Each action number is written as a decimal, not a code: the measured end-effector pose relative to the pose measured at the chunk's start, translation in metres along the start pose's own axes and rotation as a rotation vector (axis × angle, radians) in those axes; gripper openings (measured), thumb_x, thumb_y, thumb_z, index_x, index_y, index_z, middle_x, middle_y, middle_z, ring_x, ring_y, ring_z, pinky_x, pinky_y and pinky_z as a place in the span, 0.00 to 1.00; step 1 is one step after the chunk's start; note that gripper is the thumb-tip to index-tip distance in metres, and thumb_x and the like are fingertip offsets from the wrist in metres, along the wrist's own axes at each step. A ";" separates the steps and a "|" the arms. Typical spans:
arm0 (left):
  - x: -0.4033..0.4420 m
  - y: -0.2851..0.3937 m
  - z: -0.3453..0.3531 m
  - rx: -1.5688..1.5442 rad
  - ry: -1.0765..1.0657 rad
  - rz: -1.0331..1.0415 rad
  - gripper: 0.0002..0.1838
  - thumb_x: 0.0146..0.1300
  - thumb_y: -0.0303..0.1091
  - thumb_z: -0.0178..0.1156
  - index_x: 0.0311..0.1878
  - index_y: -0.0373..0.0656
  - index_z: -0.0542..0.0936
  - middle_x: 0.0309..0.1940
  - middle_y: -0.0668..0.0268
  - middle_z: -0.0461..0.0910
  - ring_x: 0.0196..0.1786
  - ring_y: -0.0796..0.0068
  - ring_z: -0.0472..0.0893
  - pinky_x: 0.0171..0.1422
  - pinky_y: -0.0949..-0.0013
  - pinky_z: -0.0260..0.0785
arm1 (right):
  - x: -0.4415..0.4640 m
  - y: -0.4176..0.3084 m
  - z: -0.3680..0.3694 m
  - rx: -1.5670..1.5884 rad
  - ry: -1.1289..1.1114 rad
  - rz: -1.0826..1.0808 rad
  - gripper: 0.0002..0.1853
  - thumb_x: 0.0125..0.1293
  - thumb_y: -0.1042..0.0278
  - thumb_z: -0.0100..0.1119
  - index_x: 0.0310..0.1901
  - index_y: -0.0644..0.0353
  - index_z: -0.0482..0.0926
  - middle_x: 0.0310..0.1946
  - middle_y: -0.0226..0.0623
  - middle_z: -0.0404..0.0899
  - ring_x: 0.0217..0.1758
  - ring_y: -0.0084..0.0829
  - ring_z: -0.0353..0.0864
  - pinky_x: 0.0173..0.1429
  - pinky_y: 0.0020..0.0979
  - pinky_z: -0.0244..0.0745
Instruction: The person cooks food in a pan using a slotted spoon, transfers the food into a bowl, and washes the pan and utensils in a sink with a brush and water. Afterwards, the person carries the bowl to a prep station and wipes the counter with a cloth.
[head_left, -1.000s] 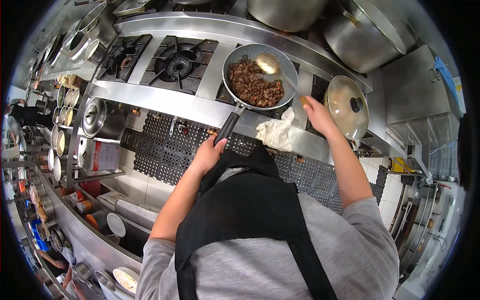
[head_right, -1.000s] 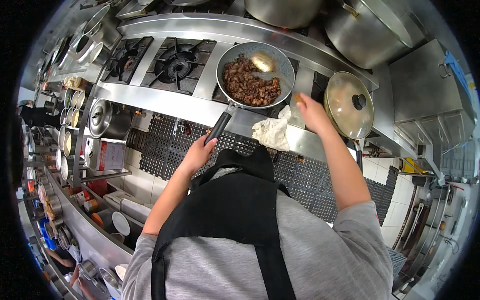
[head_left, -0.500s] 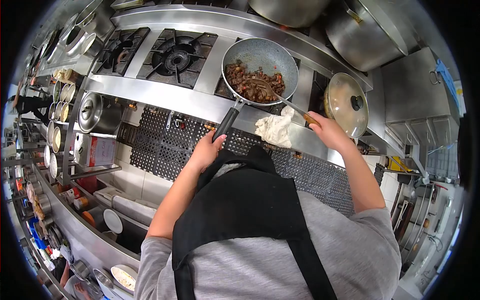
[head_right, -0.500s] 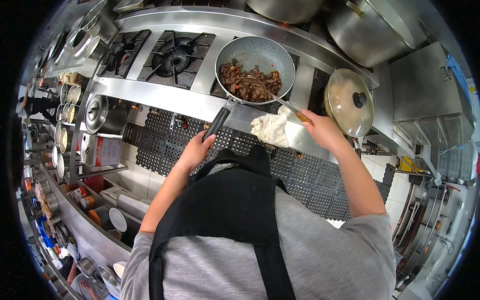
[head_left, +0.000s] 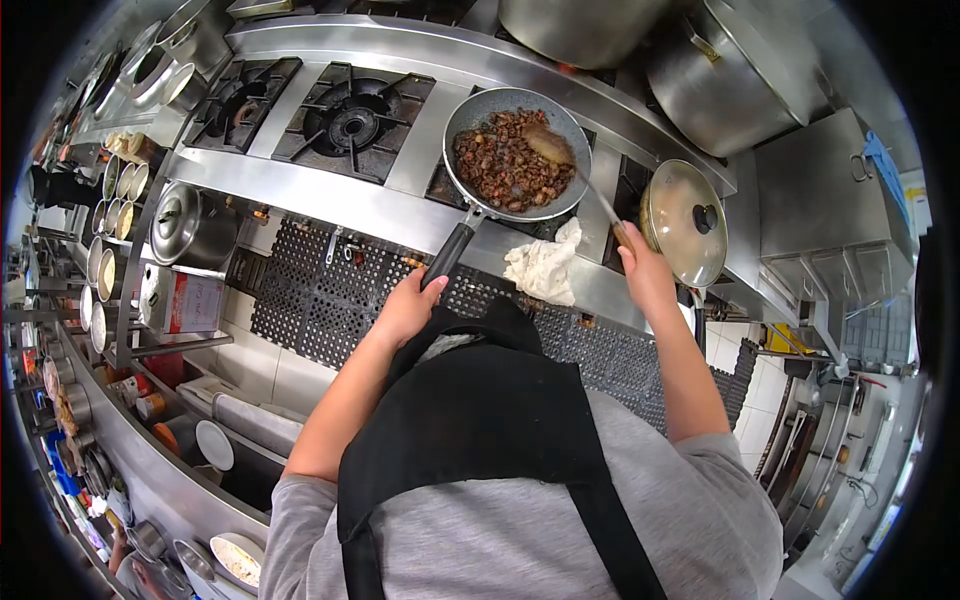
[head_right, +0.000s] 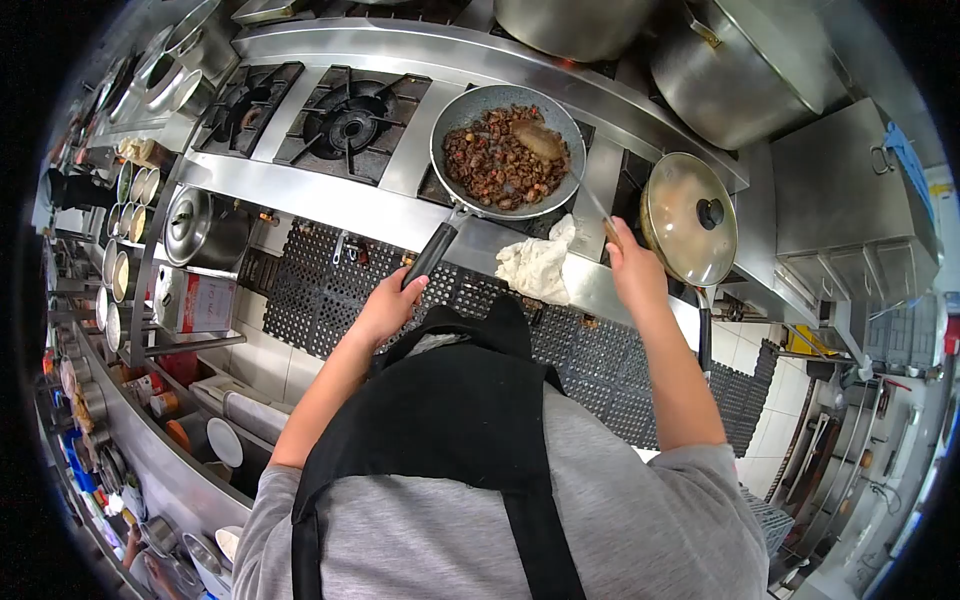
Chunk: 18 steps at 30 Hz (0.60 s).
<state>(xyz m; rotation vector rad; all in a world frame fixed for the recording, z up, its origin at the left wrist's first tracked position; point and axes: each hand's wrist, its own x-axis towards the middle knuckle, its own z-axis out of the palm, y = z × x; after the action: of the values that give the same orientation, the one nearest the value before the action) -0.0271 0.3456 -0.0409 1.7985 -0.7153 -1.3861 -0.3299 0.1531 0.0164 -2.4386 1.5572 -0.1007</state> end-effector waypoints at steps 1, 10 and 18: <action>0.002 -0.002 -0.001 0.000 0.000 0.000 0.15 0.66 0.42 0.54 0.42 0.37 0.73 0.22 0.69 0.71 0.21 0.81 0.67 0.25 0.74 0.60 | 0.000 -0.001 0.002 0.039 0.091 0.029 0.21 0.67 0.58 0.46 0.62 0.46 0.64 0.29 0.54 0.78 0.32 0.55 0.77 0.39 0.50 0.70; 0.003 -0.005 0.000 -0.045 -0.021 -0.010 0.15 0.66 0.41 0.54 0.46 0.38 0.73 0.21 0.71 0.70 0.19 0.83 0.65 0.22 0.75 0.58 | 0.009 -0.003 0.061 0.095 0.117 0.052 0.23 0.67 0.63 0.44 0.64 0.51 0.58 0.29 0.55 0.78 0.33 0.55 0.78 0.37 0.51 0.71; 0.004 -0.007 0.000 -0.035 -0.029 0.003 0.15 0.66 0.41 0.53 0.45 0.38 0.73 0.21 0.71 0.70 0.20 0.83 0.65 0.23 0.75 0.58 | 0.051 -0.012 0.045 0.035 -0.040 0.215 0.23 0.67 0.64 0.45 0.63 0.53 0.60 0.38 0.57 0.78 0.42 0.55 0.77 0.46 0.49 0.71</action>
<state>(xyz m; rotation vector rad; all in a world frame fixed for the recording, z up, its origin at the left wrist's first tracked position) -0.0260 0.3459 -0.0489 1.7532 -0.7046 -1.4167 -0.2890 0.1191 -0.0285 -2.2167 1.7726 -0.0395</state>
